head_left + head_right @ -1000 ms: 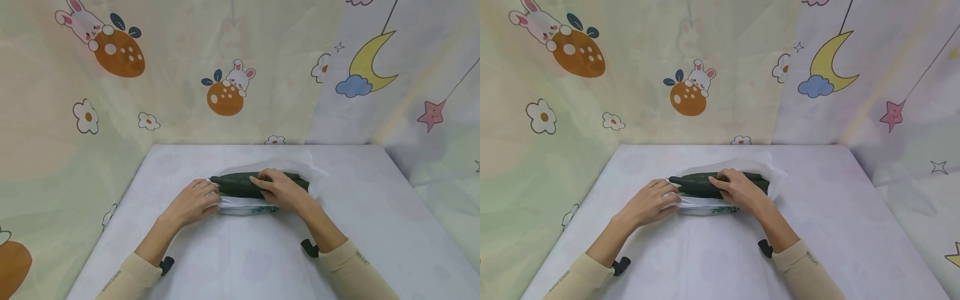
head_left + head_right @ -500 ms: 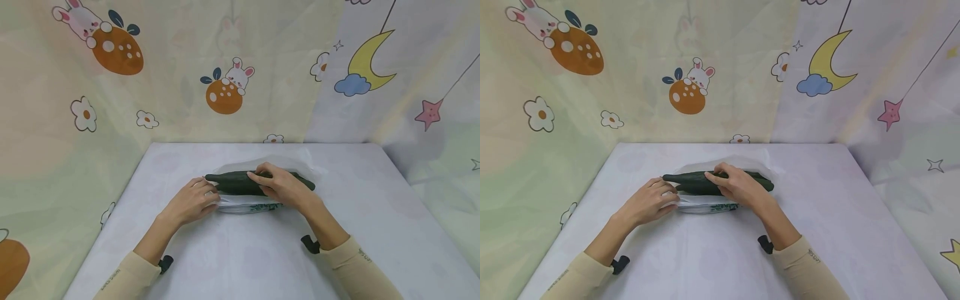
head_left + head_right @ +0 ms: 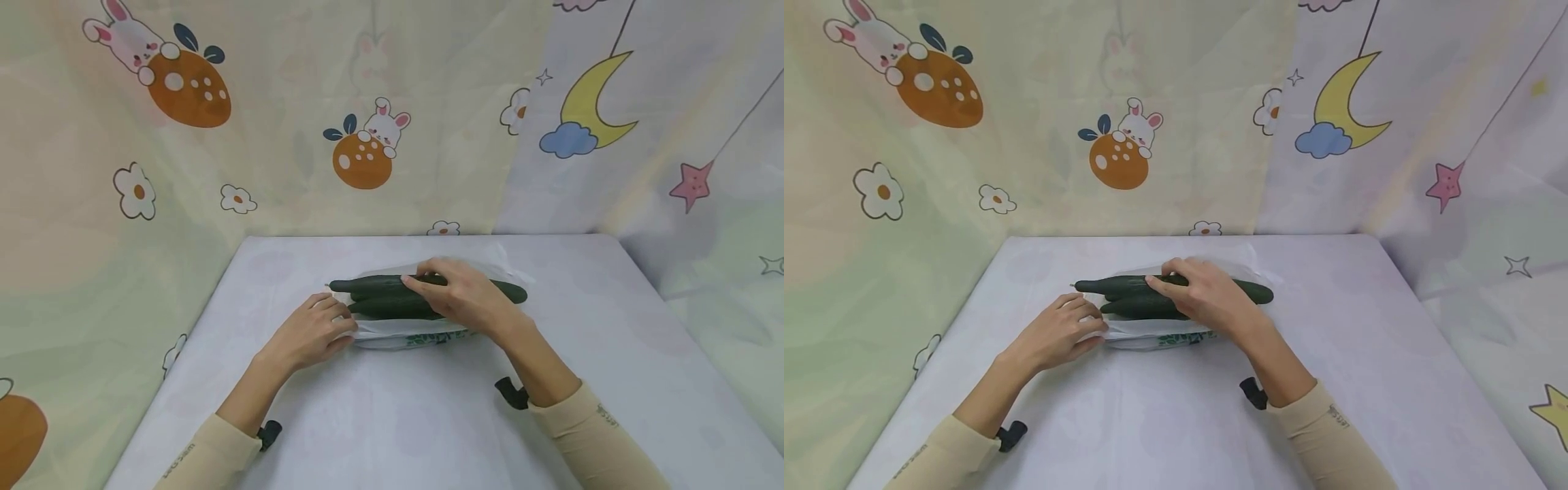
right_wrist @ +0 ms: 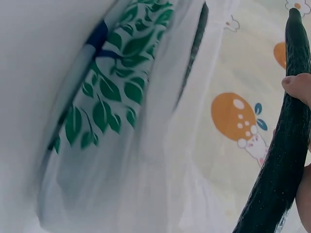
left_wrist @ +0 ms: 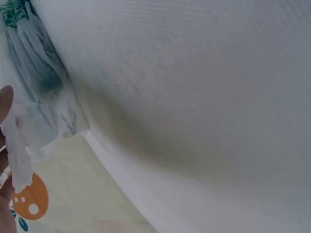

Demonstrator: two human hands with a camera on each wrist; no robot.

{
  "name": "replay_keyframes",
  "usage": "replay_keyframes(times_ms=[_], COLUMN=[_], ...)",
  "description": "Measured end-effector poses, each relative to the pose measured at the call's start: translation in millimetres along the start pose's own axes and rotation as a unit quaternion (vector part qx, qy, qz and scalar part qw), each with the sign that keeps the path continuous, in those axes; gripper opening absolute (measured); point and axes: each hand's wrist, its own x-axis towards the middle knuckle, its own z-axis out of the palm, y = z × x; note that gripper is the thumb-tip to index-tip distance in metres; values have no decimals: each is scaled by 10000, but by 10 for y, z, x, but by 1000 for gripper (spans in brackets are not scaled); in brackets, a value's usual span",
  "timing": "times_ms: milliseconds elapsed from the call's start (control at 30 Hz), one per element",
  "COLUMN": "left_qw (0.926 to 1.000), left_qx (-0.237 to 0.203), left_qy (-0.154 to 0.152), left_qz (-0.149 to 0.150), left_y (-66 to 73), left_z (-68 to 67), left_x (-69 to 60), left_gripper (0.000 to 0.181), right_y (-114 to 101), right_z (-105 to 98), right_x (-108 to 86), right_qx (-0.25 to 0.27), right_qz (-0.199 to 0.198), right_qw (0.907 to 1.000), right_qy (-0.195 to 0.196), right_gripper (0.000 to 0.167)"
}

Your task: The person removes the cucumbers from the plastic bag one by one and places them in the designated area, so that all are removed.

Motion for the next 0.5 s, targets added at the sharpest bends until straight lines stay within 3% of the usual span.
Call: replay_keyframes(times_ms=[200,500], left_qw=[9998,9995], left_qx=[-8,-104], left_qy=[-204,-280], left_qz=[-84,-132], left_y=[11,3], left_z=[-4,-33], left_x=[8,23], left_gripper=[14,12], right_y=[80,248], right_z=[-140,-312], right_x=[-39,-304], right_qx=[-94,65], right_qz=[28,371], right_qw=[9995,9981], right_qy=[310,493], right_gripper=[68,66])
